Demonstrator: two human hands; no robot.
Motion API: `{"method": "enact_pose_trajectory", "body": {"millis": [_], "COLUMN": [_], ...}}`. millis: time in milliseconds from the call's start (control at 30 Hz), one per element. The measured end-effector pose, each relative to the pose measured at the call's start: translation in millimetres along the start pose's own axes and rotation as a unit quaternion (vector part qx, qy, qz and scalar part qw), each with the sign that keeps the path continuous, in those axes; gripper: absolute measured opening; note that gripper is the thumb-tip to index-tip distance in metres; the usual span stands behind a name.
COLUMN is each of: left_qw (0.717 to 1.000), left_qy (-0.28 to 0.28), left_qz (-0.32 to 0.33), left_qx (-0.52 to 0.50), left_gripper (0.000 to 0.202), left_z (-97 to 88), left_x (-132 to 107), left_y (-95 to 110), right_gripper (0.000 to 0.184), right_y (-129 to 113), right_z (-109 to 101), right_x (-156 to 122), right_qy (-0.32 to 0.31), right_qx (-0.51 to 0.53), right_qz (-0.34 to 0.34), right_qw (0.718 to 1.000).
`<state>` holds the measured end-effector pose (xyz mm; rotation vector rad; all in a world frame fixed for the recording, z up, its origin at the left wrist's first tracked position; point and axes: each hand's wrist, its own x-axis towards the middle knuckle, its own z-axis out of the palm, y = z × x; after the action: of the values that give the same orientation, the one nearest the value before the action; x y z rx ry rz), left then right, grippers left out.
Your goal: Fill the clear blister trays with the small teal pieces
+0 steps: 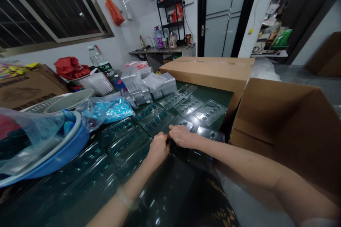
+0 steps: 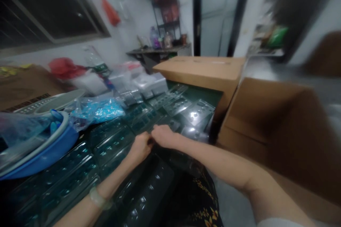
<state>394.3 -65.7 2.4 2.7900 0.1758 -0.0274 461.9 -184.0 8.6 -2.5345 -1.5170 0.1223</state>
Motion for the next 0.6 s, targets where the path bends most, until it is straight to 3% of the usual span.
{"method": "enact_pose_trajectory", "body": {"millis": [133, 300, 400, 600], "left_qw": [0.999, 0.996, 0.996, 0.998], "left_qy": [0.020, 0.056, 0.060, 0.035], "left_qz": [0.041, 0.063, 0.064, 0.057], "left_qx": [-0.001, -0.007, -0.005, 0.011], "left_gripper": [0.015, 0.019, 0.020, 0.018], "left_z": [-5.0, -18.6, -20.5, -4.7], "left_x": [-2, 1, 10, 29], "left_y": [-2, -2, 3, 19], "right_gripper": [0.030, 0.030, 0.022, 0.022], "right_y": [16, 54, 63, 51], "right_z": [-16, -36, -29, -5], "right_x": [-5, -17, -20, -11], "right_qy": [0.035, 0.109, 0.086, 0.042], "right_qx": [0.013, 0.020, 0.025, 0.020], "right_qz": [-0.003, 0.087, 0.111, 0.138], "right_qw": [0.999, 0.990, 0.990, 0.989]}}
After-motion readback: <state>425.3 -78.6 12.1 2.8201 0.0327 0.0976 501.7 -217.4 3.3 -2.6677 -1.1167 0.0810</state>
